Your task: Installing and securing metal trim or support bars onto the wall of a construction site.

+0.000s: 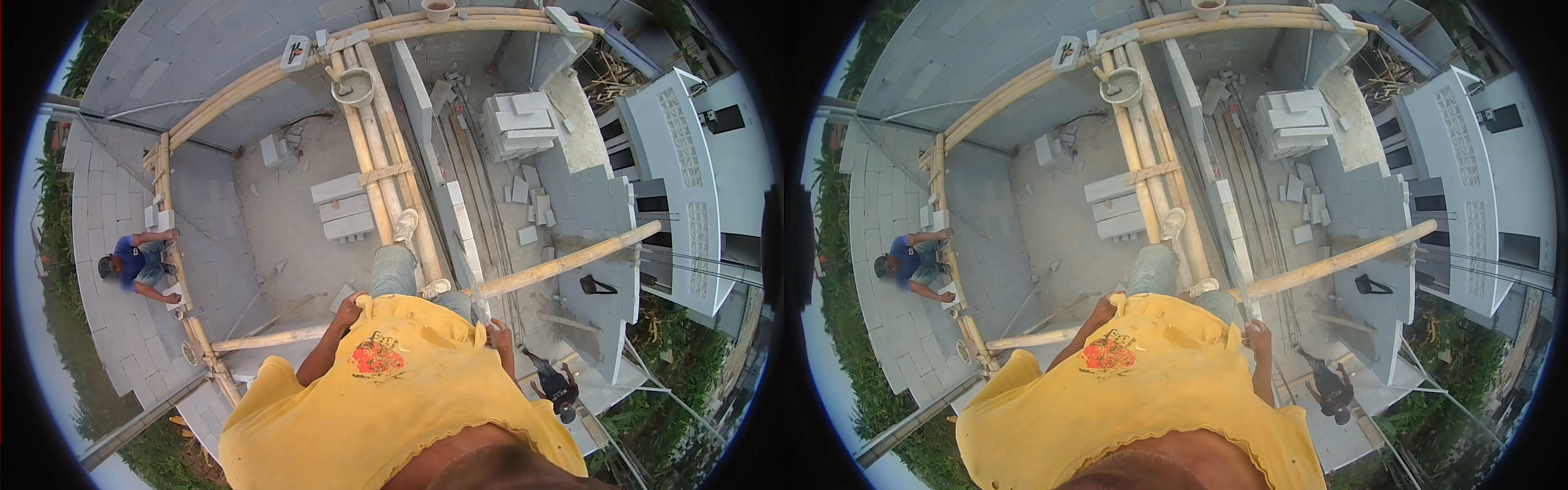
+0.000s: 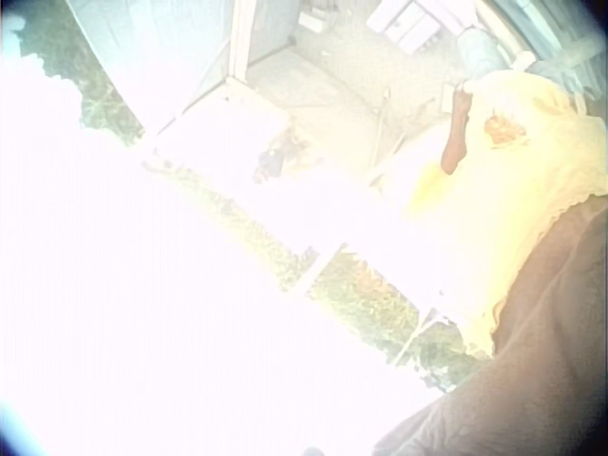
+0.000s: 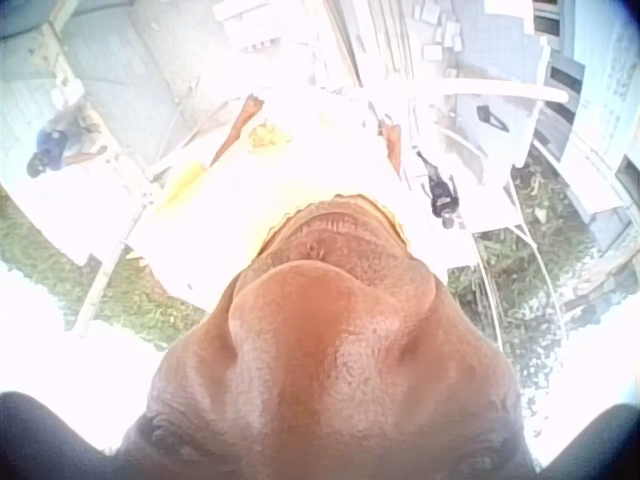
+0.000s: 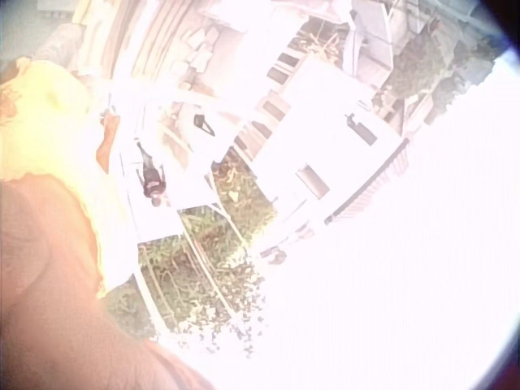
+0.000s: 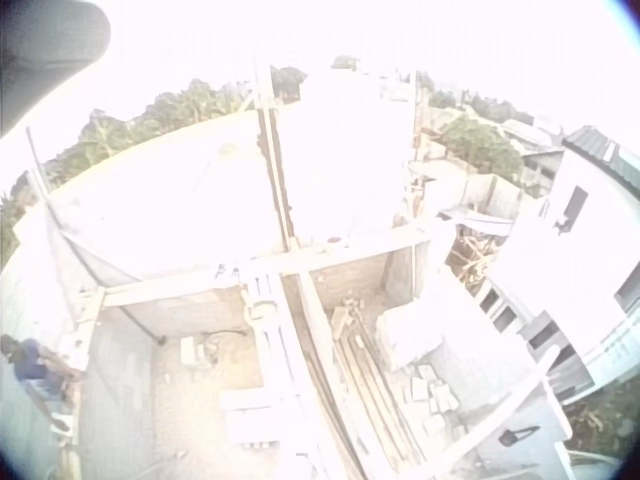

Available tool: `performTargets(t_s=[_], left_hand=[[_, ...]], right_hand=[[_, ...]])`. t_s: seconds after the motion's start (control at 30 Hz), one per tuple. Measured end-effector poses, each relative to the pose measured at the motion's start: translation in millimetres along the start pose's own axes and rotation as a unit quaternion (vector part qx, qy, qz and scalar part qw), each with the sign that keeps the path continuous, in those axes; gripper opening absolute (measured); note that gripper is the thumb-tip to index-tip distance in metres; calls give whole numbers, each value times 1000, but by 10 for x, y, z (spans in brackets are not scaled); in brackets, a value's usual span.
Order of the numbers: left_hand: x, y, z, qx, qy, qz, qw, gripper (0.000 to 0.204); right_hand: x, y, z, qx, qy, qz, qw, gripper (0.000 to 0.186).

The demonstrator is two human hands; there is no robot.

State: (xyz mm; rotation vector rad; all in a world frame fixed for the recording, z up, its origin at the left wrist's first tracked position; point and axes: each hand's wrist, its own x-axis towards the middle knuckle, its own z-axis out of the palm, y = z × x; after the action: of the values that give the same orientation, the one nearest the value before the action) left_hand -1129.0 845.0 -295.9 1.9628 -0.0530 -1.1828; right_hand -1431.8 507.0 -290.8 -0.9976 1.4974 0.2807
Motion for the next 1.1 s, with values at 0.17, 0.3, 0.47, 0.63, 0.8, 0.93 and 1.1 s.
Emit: performTargets(t_s=[0.17, 0.3, 0.47, 0.63, 0.8, 0.93, 1.1], left_hand=[[448, 40, -419, 4, -12, 7, 1000, 37], [896, 487, -864, -19, 32, -84, 996, 41], [1320, 1247, -1575, -56, 82, -88, 991, 47], [1712, 1910, -2256, -89, 94, -76, 989, 52], [1809, 2089, -2730, -101, 130, -71, 984, 54], [1636, 1974, -3097, -112, 176, -136, 969, 53], [1621, 1951, -3343, -172, 267, -164, 934, 55]], right_hand=[[286, -451, 254, 15, 37, -26, 999, 52], [598, -1232, 633, -39, 64, -65, 995, 52], [857, -2556, 1237, -61, -36, -109, 992, 51], [976, -3345, 1683, -61, 18, -152, 986, 49], [1024, -3270, 1701, -100, 4, -84, 991, 49], [1071, -3161, 1694, -154, 8, -15, 988, 49], [1340, -3727, 1896, -248, -22, -15, 968, 44]])
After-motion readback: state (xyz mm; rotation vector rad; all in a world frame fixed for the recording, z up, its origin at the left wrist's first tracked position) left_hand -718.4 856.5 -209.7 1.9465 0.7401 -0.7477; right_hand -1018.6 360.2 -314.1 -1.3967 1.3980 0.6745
